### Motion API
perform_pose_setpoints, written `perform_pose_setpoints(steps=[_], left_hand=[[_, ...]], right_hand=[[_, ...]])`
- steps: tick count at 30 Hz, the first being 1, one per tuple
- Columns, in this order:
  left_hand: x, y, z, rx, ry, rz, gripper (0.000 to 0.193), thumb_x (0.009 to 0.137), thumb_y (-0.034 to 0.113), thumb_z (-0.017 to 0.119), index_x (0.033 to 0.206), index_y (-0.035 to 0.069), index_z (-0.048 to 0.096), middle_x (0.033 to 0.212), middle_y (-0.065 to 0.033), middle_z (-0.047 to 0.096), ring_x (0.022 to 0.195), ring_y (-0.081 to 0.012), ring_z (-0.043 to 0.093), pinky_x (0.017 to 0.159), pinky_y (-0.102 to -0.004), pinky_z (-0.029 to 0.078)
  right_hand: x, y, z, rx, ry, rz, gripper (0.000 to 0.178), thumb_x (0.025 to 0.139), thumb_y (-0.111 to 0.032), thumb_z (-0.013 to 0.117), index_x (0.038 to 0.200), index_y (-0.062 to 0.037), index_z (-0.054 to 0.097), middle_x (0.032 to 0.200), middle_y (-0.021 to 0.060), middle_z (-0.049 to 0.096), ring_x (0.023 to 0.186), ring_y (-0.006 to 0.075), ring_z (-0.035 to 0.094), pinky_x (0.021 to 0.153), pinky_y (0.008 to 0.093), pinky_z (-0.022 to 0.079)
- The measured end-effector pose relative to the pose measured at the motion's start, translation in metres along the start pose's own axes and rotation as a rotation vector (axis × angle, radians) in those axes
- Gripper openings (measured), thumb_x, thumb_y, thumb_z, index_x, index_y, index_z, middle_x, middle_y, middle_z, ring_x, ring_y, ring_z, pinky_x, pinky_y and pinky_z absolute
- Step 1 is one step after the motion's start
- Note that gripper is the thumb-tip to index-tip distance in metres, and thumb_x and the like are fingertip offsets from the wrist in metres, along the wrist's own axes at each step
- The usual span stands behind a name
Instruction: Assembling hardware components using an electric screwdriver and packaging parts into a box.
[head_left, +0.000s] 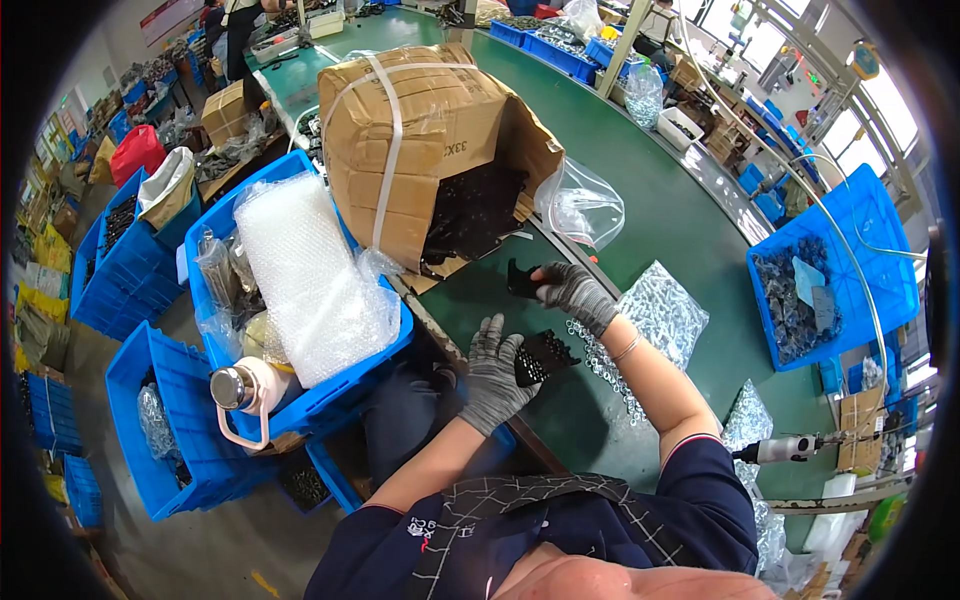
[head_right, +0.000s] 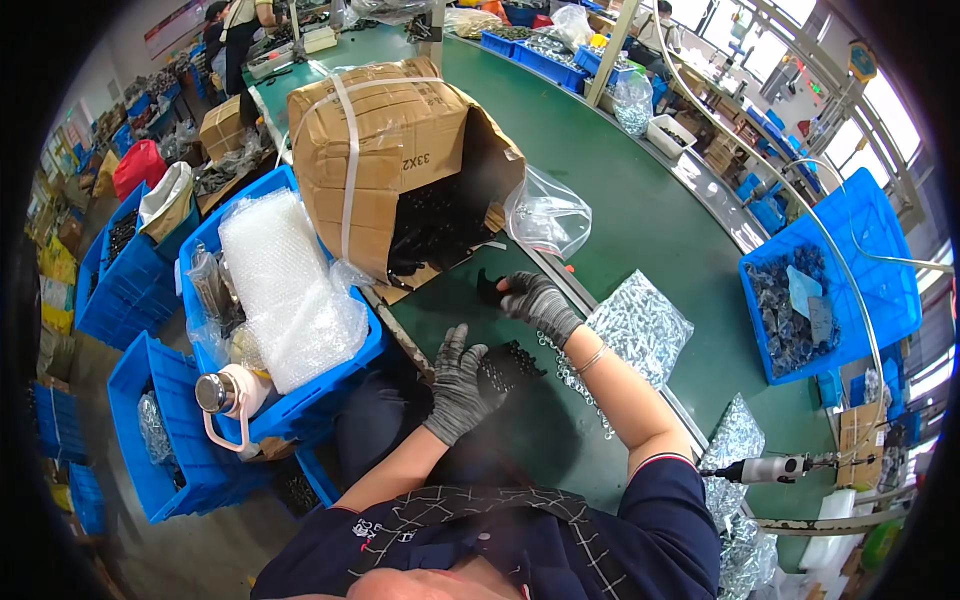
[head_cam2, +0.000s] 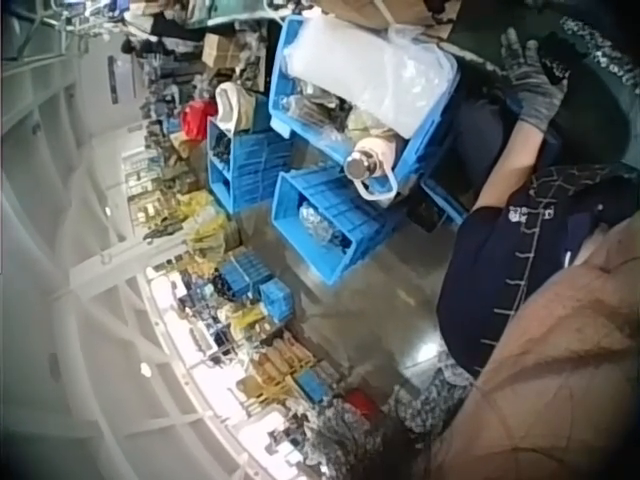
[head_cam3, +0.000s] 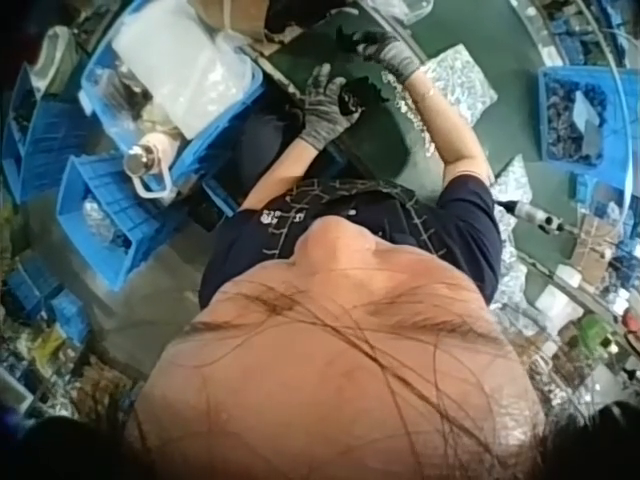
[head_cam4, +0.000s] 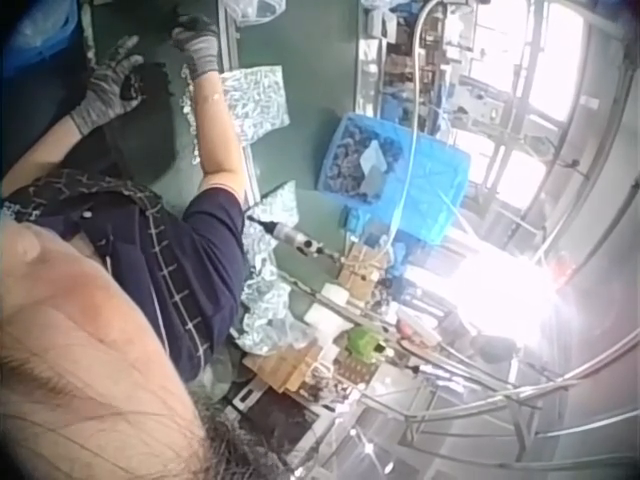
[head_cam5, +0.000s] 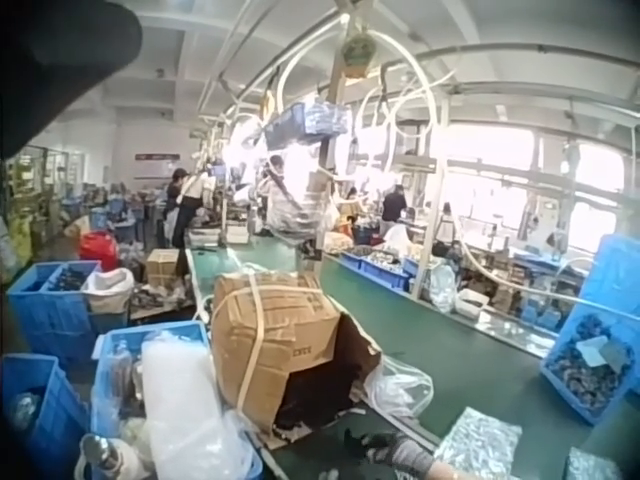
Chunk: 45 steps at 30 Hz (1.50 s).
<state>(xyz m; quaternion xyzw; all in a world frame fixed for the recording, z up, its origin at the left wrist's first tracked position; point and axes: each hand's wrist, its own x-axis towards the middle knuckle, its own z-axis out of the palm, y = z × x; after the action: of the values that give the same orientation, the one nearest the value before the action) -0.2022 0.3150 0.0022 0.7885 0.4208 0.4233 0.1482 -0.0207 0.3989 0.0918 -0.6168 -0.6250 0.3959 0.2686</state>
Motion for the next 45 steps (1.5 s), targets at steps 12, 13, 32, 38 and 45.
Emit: perform_pose_setpoints(steps=[12,13,32,38,45], left_hand=[[0.0,0.003,-0.003,0.033,0.0,-0.05,0.077,0.052,0.032,0.083,0.117,0.008,0.05,0.145,-0.0264,0.029,0.135,-0.0448,0.027,0.109,-0.0566,0.025],[0.0,0.003,-0.002,0.033,0.001,-0.048,0.077,0.052,0.032,0.083,0.117,0.008,0.05,0.145,-0.0264,0.029,0.135,-0.0448,0.027,0.109,-0.0566,0.025],[-0.005,-0.001,-0.004,-0.032,-0.093,-0.049,0.085,0.057,0.038,0.081,0.129,0.009,0.047,0.133,-0.0193,0.043,0.124,-0.0378,0.042,0.105,-0.0526,0.03],[-0.007,-0.007,0.008,0.011,-0.153,-0.055,0.093,0.058,0.037,0.081,0.137,0.009,0.042,0.125,-0.0174,0.049,0.115,-0.0362,0.048,0.099,-0.0508,0.036],[-0.004,-0.003,0.007,-0.023,-0.159,-0.065,0.093,0.059,0.037,0.081,0.137,0.006,0.041,0.123,-0.0182,0.052,0.112,-0.0359,0.05,0.099,-0.0487,0.037]], right_hand=[[0.027,-0.035,0.02,-1.076,0.082,-0.82,0.022,0.083,-0.018,0.058,0.1,-0.0084,0.068,0.098,0.015,0.068,0.087,0.0368,0.064,0.076,0.0428,0.052],[0.03,-0.037,0.019,-1.09,0.103,-1.019,0.022,0.084,-0.02,0.058,0.098,-0.0087,0.069,0.098,0.015,0.069,0.088,0.0365,0.064,0.076,0.043,0.052],[0.048,-0.034,0.002,-0.331,-0.674,-0.234,0.032,0.082,-0.03,0.066,0.106,-0.0085,0.067,0.093,0.0145,0.069,0.09,0.0349,0.064,0.081,0.0408,0.05],[0.107,-0.014,0.058,-0.956,0.181,-0.591,0.027,0.082,-0.028,0.065,0.096,-0.006,0.066,0.08,0.0141,0.065,0.082,0.0314,0.066,0.072,0.0409,0.051],[0.114,0.025,0.056,-1.466,0.0,-0.603,0.032,0.084,-0.034,0.06,0.1,-0.0066,0.062,0.072,0.0123,0.061,0.064,0.0281,0.063,0.06,0.0396,0.049]])
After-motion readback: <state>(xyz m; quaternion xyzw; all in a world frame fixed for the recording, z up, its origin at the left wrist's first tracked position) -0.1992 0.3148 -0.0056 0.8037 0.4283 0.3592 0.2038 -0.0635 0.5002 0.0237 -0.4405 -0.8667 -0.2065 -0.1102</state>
